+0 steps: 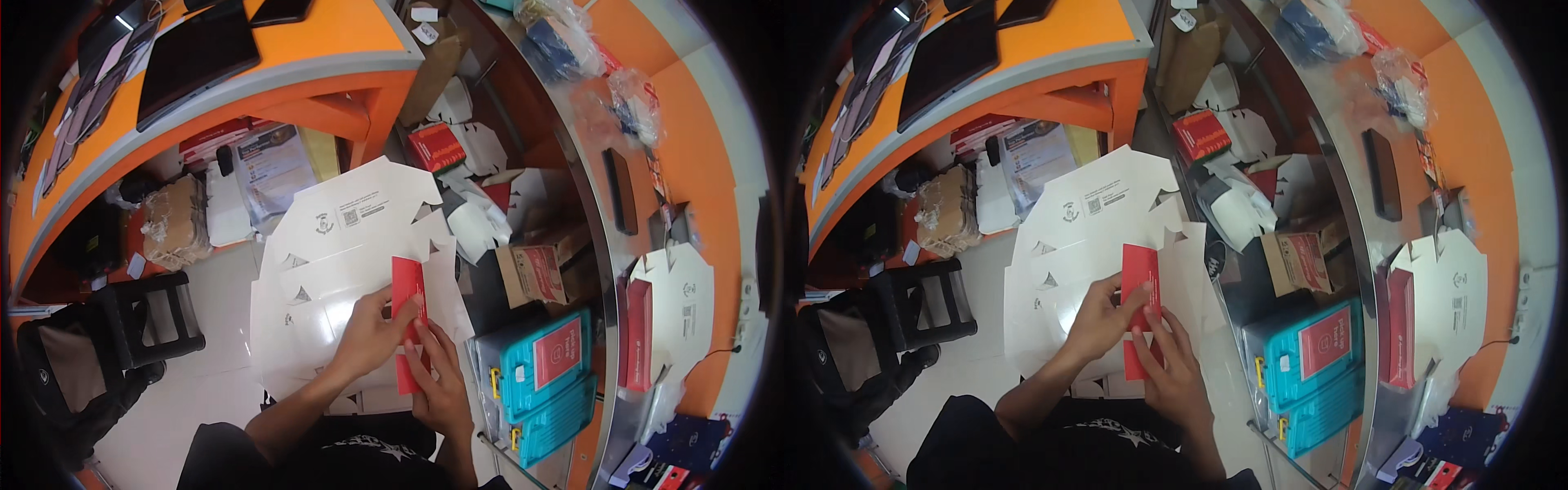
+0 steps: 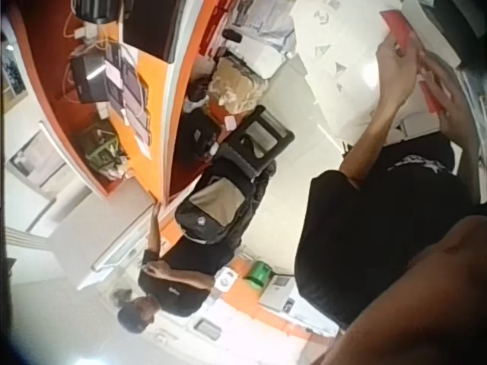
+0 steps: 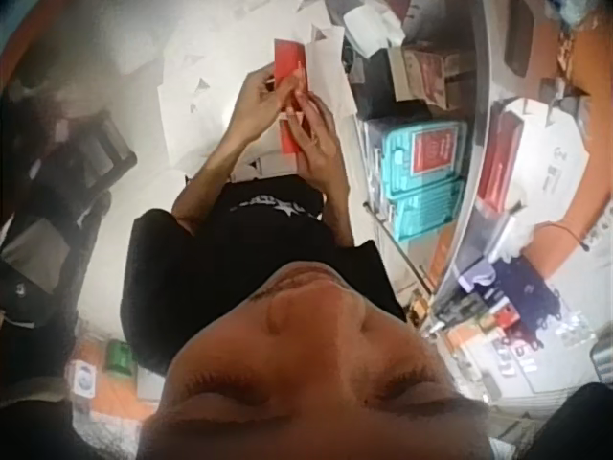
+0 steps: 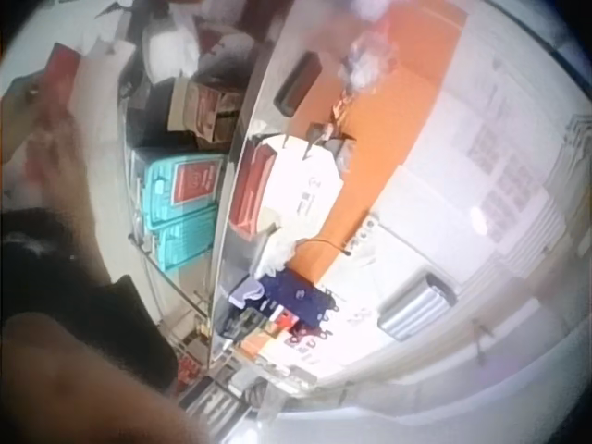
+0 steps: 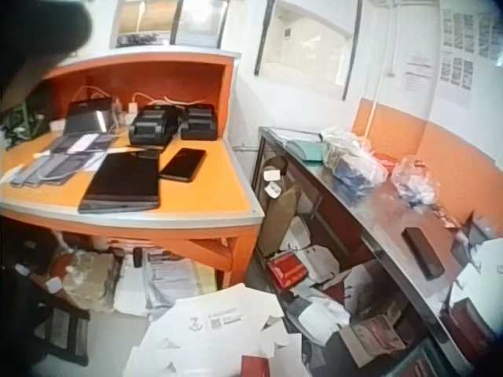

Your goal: The person assembles cardboard boxes by hand. They pick up flat cardboard sheets from a stack, fold the pre-scored edges and flaps to form the box shape, and place the assembled boxes onto a separate pile on a metal counter.

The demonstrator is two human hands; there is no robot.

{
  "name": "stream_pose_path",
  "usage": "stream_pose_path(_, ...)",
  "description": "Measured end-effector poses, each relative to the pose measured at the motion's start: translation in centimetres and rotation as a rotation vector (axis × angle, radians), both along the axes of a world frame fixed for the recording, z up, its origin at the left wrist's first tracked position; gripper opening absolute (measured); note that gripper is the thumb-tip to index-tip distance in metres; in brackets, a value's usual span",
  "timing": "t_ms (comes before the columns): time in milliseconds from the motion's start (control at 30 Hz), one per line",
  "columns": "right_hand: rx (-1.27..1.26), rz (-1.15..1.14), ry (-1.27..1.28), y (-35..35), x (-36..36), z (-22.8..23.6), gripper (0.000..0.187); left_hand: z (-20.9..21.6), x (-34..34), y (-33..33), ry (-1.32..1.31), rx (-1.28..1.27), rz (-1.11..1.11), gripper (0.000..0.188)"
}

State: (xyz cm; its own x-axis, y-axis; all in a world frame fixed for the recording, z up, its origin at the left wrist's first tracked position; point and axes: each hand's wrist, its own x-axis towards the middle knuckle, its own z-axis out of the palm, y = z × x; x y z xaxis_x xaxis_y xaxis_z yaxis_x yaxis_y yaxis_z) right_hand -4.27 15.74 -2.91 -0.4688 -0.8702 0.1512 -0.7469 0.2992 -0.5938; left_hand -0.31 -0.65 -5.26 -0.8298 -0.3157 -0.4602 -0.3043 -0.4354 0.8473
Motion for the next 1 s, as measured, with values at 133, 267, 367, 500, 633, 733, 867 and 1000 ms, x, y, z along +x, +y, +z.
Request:
stream_pose_path(133, -0.133, 0.010, -0.217, 1.9, -0.3, 0.2, 0.062, -0.9, 0.3, -1.3, 0.088, 0.513, 0.125, 0.030)
stream_pose_path(267, -0.112, 0.001, -0.156, 1.7, -1.0, -0.3, 0.064, -0.4, 0.5, -0.6, 0.122, 0.484, 0.138, 0.028)
stream_pose_path(367, -0.043, -0.040, -0.033, 0.3, -1.0, -0.6, 0.061, 0.2, 0.9, 1.0, 0.109, 0.394, 0.115, 0.029)
stream_pose_path(500, -0.052, -0.174, -0.032, -0.5, -0.5, -1.1, 0.051, 1.3, 1.0, 2.2, 0.147, 0.249, 0.139, 0.031)
stream_pose_path(633, -0.106, -0.309, -0.059, -0.3, 0.2, -1.4, 0.048, 1.3, 1.4, 3.4, 0.136, 0.173, 0.089, 0.029)
stream_pose_path(733, -0.103, -0.336, -0.117, -0.8, 0.3, -1.2, 0.049, 1.1, 1.6, 4.1, 0.136, 0.185, 0.094, 0.028)
stream_pose_path(867, -0.069, -0.372, -0.259, -0.7, 0.4, -1.5, 0.053, 1.5, 1.8, 4.3, 0.162, -0.164, 0.133, 0.025)
stream_pose_path(1000, -0.121, -0.318, -0.348, 0.3, -0.3, -2.1, 0.055, 0.8, 2.0, 4.0, 0.167, -0.167, 0.121, 0.024)
